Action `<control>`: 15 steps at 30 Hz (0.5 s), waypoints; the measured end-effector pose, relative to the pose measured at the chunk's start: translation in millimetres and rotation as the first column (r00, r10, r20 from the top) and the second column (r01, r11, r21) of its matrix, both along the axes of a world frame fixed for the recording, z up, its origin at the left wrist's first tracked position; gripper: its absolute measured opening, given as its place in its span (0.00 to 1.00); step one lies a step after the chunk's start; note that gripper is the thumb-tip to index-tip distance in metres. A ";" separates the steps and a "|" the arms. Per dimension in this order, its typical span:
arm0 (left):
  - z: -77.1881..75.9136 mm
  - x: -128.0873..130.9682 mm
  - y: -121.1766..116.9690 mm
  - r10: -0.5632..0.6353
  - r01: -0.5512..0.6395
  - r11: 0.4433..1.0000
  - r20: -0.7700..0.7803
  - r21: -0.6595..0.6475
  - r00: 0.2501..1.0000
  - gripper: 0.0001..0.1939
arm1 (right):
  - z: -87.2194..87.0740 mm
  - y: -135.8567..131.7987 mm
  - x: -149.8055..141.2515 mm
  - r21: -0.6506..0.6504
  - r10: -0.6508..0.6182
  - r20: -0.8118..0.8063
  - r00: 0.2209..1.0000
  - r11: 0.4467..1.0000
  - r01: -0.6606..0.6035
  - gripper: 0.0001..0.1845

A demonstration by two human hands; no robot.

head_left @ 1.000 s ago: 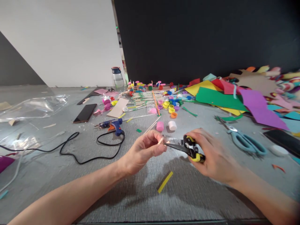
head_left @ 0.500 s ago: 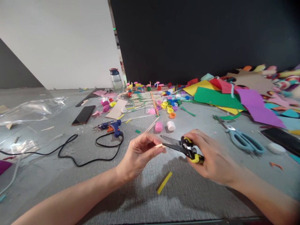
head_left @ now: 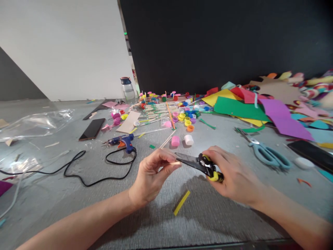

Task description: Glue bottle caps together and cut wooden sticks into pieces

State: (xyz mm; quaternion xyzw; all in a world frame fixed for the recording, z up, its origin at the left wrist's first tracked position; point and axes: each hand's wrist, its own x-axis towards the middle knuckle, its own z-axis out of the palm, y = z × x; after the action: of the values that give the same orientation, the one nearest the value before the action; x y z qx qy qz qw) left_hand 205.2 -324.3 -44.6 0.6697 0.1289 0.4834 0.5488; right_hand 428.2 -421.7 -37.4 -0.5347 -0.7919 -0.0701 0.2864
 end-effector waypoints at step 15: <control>-3.4 1.1 5.3 0.027 -0.030 0.981 0.019 0.190 0.999 0.07 | -4.2 1.7 -0.1 -0.107 0.030 -0.089 0.996 0.993 -0.039 0.25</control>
State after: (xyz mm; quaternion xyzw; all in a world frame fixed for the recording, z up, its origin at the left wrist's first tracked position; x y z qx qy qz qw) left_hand 206.2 -319.1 -48.0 0.7132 0.0871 0.5068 0.4763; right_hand 428.1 -419.9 -41.6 -0.5382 -0.7904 0.0016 0.2926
